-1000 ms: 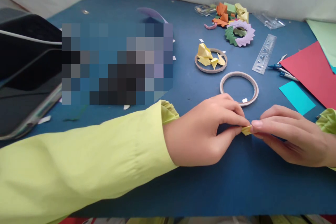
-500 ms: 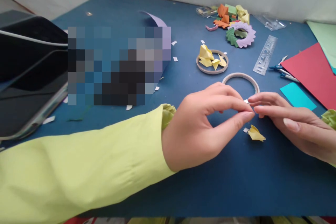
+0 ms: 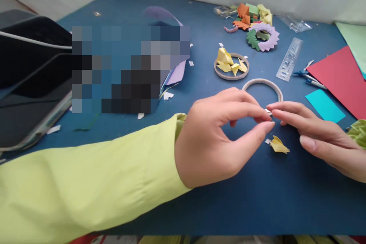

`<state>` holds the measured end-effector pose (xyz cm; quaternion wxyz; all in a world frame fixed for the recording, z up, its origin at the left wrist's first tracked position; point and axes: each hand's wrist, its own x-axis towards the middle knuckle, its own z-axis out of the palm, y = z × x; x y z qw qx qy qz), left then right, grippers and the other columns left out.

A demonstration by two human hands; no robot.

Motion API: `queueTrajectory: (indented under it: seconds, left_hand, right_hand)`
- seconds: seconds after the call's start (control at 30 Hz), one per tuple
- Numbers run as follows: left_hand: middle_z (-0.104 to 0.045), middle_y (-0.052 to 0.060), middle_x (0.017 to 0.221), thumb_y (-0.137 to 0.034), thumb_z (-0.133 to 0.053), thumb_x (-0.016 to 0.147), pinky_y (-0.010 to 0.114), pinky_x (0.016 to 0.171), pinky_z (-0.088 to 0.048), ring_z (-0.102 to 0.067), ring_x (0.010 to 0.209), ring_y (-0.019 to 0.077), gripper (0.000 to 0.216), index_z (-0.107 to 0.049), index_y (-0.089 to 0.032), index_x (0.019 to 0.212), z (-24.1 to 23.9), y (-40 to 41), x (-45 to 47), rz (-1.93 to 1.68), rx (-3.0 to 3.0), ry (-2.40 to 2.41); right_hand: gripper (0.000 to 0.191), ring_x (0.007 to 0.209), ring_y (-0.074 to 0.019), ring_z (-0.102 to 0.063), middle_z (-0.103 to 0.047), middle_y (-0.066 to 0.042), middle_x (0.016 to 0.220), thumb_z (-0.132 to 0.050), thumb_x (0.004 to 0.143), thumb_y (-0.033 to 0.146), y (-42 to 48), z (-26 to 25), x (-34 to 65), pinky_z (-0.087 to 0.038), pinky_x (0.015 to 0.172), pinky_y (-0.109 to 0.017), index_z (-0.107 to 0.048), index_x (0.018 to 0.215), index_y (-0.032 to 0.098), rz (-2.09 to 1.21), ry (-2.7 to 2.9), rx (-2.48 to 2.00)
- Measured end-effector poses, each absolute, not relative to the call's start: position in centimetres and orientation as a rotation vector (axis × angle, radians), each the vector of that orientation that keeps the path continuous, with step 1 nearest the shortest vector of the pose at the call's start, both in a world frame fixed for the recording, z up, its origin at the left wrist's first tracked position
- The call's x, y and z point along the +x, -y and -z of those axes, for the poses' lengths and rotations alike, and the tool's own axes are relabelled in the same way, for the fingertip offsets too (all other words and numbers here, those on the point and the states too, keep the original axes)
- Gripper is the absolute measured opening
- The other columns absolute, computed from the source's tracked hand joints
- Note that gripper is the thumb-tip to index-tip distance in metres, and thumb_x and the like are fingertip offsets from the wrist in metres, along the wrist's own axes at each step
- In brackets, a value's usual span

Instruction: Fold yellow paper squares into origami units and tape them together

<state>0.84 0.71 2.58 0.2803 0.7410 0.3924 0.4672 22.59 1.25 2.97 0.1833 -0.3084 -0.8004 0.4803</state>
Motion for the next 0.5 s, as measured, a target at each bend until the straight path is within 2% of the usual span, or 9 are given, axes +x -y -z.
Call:
queueTrajectory:
  seconds: [0.23, 0.5]
  left_hand:
    - [-0.067, 0.003, 0.076, -0.009, -0.064, 0.078, 0.027, 0.057, -0.048, -0.058, 0.066, 0.0132, 0.009, -0.070, -0.016, 0.078, -2.47, -0.76, 0.87, -1.268, 2.008, -1.122]
    - [-0.068, 0.005, 0.079, -0.007, -0.062, 0.078, 0.027, 0.060, -0.050, -0.061, 0.073, 0.0152, 0.010, -0.070, -0.015, 0.077, -2.55, -0.77, 0.80, -1.286, 2.021, -1.101]
  right_hand:
    - [0.059, 0.142, -0.0102, -0.003, -0.011, 0.017, 0.152, -0.040, 0.096, 0.026, -1.03, -3.26, 22.66, -0.014, 0.115, -0.021, -0.011, 0.144, 0.044, -1.205, 2.524, -0.866]
    - [0.057, 0.142, -0.0173, -0.008, -0.016, 0.013, 0.152, -0.040, 0.095, 0.025, -1.08, -3.09, 22.54, -0.021, 0.115, -0.030, -0.016, 0.143, 0.043, -1.194, 2.491, -0.888]
